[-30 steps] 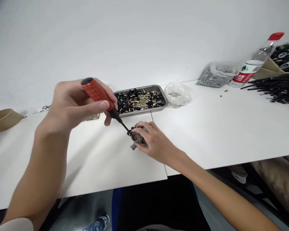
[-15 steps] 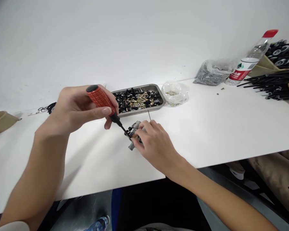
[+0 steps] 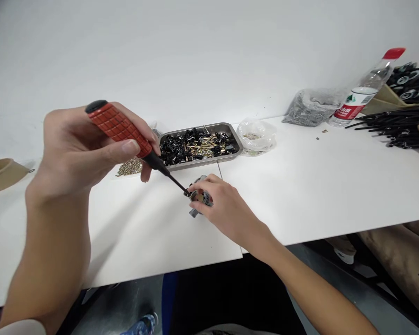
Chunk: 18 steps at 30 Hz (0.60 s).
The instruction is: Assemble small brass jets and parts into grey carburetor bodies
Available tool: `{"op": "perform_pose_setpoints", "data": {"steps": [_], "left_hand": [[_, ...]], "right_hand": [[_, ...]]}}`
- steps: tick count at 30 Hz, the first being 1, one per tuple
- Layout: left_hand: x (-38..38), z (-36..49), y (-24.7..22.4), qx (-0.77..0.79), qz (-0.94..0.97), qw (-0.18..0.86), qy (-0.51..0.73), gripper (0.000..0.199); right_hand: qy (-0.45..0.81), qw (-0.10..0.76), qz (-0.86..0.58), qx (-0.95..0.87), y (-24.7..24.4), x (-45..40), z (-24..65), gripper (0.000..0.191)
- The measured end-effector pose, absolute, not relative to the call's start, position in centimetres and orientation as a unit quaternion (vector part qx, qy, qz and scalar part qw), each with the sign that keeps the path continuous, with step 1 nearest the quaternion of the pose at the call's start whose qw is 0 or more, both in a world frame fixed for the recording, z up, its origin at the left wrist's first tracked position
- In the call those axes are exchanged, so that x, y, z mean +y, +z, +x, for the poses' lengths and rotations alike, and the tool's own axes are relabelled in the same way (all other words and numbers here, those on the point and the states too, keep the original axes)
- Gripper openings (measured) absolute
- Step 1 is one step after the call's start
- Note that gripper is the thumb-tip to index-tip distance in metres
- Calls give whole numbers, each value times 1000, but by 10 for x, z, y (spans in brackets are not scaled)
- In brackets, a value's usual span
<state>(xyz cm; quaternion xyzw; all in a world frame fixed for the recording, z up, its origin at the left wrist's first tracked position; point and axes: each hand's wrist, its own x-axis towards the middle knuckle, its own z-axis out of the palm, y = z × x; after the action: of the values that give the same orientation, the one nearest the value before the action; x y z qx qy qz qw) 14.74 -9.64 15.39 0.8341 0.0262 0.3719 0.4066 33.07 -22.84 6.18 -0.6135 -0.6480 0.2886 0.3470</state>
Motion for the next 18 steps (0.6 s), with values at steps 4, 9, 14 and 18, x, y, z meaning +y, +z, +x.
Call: {"op": "perform_pose_setpoints", "data": {"steps": [4,9,14,18], "left_hand": [[-94,146,155,9,832,410,375,9],[-96,147,156,13,831,406,381,8],[-97,147,157,17,827,410,384,8],[-97,148,157,4,830,408,380,7]], "right_hand": [[328,400,-581,-628,55,-224,331,9],[328,448,-577,-599,53,-221,331,8],[349,452,-569,-592,52,-220,333,11],[380,448,-566,-579,51,-219,335,15]]}}
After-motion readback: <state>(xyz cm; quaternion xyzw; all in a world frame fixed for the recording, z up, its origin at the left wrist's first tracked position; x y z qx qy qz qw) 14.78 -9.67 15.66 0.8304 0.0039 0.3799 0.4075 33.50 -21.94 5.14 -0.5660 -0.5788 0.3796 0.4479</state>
